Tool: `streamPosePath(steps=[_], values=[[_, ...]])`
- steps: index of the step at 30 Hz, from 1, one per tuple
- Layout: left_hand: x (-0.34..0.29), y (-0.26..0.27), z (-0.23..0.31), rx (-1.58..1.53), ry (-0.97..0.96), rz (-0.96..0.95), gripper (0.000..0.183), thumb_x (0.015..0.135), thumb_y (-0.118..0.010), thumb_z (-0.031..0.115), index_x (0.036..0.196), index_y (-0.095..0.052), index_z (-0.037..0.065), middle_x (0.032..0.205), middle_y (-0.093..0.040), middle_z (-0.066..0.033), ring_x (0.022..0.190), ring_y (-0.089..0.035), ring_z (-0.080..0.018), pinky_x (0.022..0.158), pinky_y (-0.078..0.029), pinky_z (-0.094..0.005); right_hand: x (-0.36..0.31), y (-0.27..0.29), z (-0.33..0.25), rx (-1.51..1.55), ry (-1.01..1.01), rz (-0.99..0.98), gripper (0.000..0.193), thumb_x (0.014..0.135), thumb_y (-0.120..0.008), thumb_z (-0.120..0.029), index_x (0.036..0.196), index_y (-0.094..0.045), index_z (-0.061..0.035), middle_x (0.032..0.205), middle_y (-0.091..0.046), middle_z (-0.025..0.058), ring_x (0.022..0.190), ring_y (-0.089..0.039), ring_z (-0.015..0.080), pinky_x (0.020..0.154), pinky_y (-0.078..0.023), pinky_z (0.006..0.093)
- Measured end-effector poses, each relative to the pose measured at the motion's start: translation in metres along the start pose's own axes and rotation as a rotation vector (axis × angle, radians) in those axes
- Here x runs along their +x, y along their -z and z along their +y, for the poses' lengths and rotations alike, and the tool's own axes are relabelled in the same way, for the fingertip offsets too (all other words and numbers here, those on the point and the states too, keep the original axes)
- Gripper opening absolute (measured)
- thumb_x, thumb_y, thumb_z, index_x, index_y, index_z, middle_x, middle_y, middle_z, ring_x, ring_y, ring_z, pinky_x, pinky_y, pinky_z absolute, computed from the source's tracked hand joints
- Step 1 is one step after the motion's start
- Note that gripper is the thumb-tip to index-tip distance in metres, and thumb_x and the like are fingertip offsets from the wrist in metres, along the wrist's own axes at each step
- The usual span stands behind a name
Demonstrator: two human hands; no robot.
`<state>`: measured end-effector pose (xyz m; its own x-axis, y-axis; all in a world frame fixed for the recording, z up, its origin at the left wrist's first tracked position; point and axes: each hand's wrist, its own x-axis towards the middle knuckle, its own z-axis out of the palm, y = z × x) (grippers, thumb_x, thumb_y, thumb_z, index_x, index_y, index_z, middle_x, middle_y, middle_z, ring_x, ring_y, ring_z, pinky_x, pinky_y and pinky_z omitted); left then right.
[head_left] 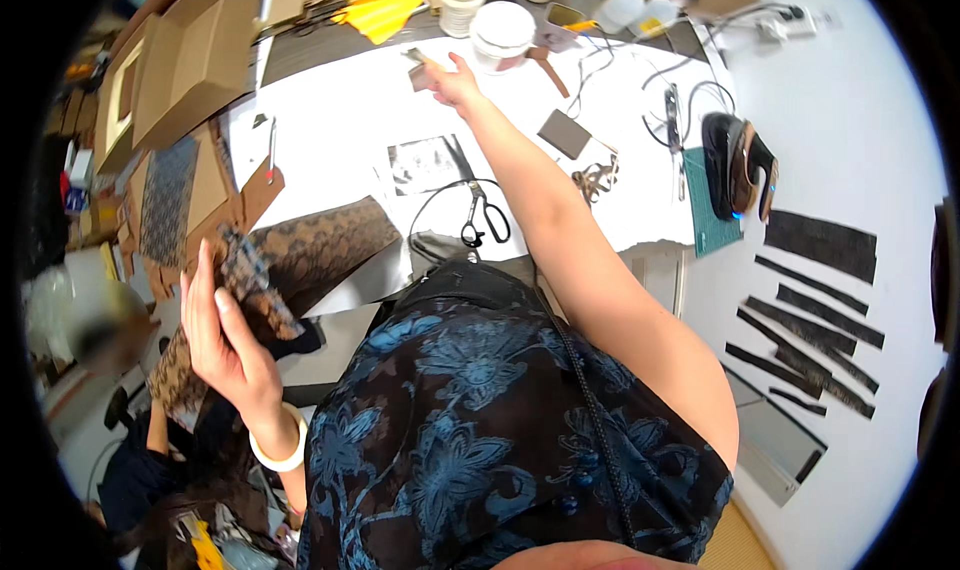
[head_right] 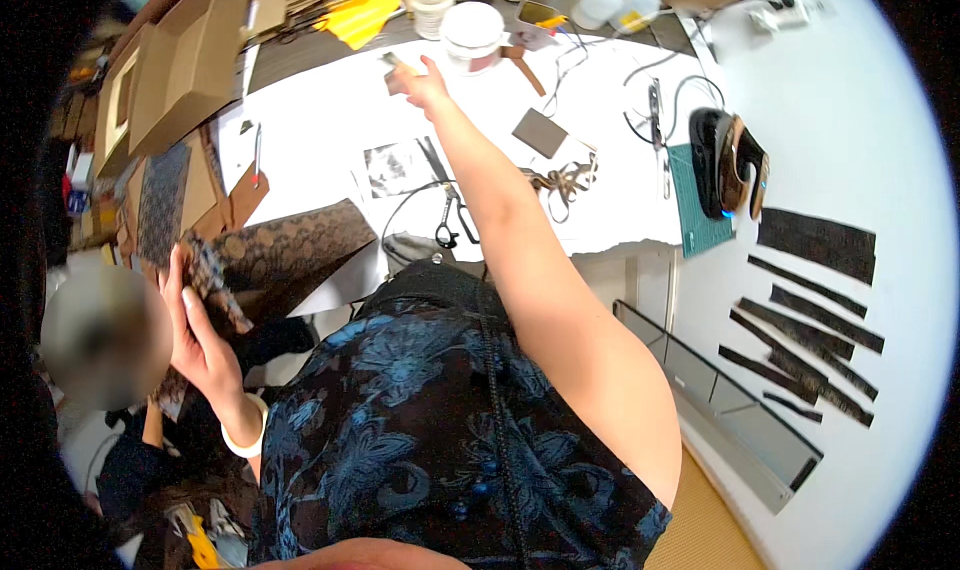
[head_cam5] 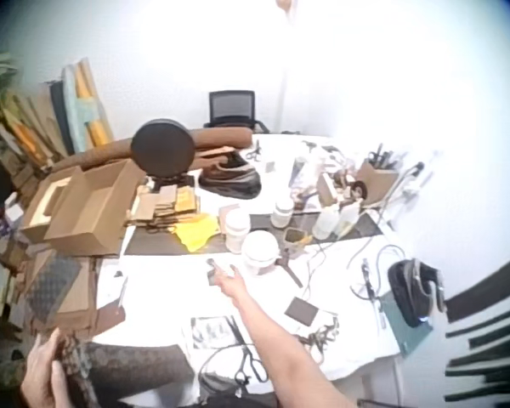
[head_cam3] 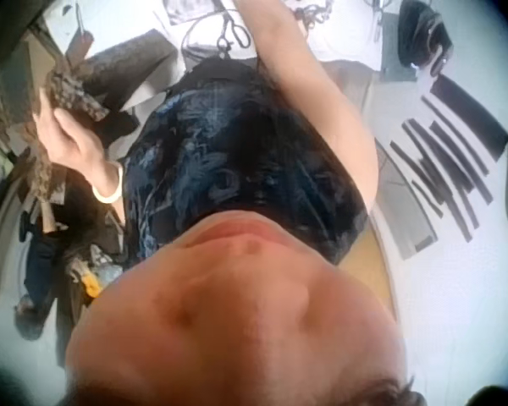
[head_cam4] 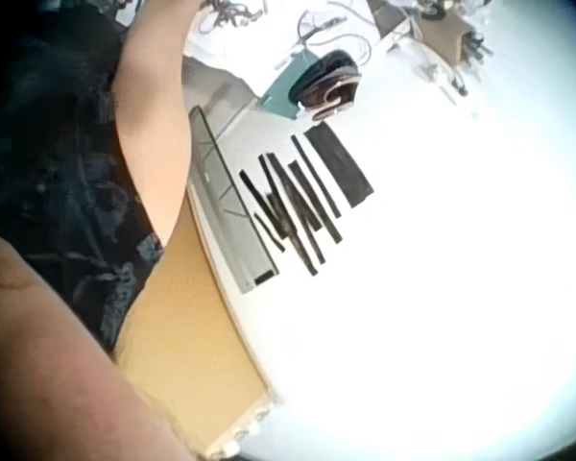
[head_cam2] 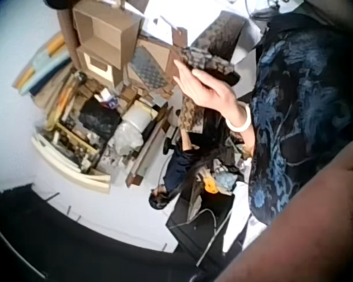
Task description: The person applies glue to a patterned fabric strip and adheres it to the edge of a cardboard box. They then use an iron to press the fabric onto the cardboard, smoothing the surface. Finally, they use scissors to trim the excess fabric along the box's edges.
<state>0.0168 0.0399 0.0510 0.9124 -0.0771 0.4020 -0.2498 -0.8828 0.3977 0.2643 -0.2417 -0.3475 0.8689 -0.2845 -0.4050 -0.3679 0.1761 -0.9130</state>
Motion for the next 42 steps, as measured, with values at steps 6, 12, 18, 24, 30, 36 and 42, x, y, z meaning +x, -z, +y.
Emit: streamPosePath(steps=[6,12,18,24,30,36,42], values=[[-0.019,-0.007,0.003,-0.031,0.127,0.041,0.038,0.103,-0.043,0.008,0.136,-0.059,-0.004,0.134,-0.065,-0.0156,0.129,-0.058,-0.0287,0.118,-0.03,-0.0502,-0.055,0.107,-0.072,-0.416,0.705,0.497,0.014,0.094,-0.064,-0.018,0.1,-0.07,-0.0065,0.09,-0.07,0.0147,0.083,-0.068,0.0301,0.074,-0.053,0.04],[-0.013,0.001,0.022,-0.052,0.13,0.098,0.035,0.1,-0.05,0.001,0.133,-0.059,-0.006,0.134,-0.064,-0.0187,0.129,-0.057,-0.0296,0.116,-0.034,-0.0473,0.018,0.32,-0.022,-0.821,-0.227,1.019,0.066,0.075,-0.083,-0.036,0.12,-0.056,0.0042,0.125,-0.06,0.0275,0.116,-0.062,0.039,0.1,-0.05,0.0457],[-0.015,-0.009,0.002,-0.034,0.008,0.202,0.022,0.084,-0.064,-0.008,0.104,-0.071,-0.001,0.115,-0.069,-0.0131,0.111,-0.064,-0.0292,0.105,-0.047,-0.043,0.087,0.463,0.048,-1.716,-0.3,0.377,0.076,0.087,-0.055,-0.061,0.134,-0.06,-0.0016,0.133,-0.062,0.0173,0.121,-0.059,0.0314,0.103,-0.045,0.0446],[-0.027,0.001,0.01,-0.075,-0.024,0.237,0.023,0.079,-0.066,-0.008,0.1,-0.072,0.0,0.106,-0.07,-0.0121,0.102,-0.067,-0.0312,0.1,-0.051,-0.0467,0.03,0.4,0.012,-0.583,-0.186,0.625,0.058,0.078,-0.088,-0.024,0.121,-0.062,0.0059,0.117,-0.069,0.0173,0.101,-0.065,0.0275,0.089,-0.054,0.0417],[-0.026,0.002,0.012,-0.13,-0.073,0.203,0.026,0.078,-0.066,-0.009,0.102,-0.072,-0.001,0.109,-0.071,-0.013,0.104,-0.067,-0.0315,0.103,-0.05,-0.0485,0.027,0.38,-0.012,-0.541,-0.279,0.617,0.061,0.079,-0.086,-0.025,0.123,-0.059,0.008,0.115,-0.068,0.0201,0.097,-0.065,0.0308,0.086,-0.054,0.0437],[-0.033,0.003,0.001,-0.221,-0.104,0.153,0.028,0.08,-0.063,-0.007,0.106,-0.072,-0.003,0.119,-0.07,-0.0159,0.117,-0.064,-0.0331,0.109,-0.046,-0.0499,0.017,0.407,-0.018,-0.283,0.086,1.208,0.047,0.079,-0.081,-0.03,0.101,-0.06,0.0048,0.102,-0.069,0.0241,0.086,-0.068,0.0368,0.075,-0.054,0.0515],[-0.031,0.007,0.008,-0.166,-0.139,0.124,0.03,0.084,-0.062,-0.002,0.113,-0.07,-0.002,0.117,-0.068,-0.0152,0.111,-0.064,-0.034,0.107,-0.046,-0.0508,-0.137,0.193,-0.17,0.076,0.726,0.598,0.024,0.097,-0.068,-0.011,0.112,-0.056,0.0031,0.106,-0.07,0.0167,0.089,-0.066,0.0212,0.086,-0.054,0.0352]])
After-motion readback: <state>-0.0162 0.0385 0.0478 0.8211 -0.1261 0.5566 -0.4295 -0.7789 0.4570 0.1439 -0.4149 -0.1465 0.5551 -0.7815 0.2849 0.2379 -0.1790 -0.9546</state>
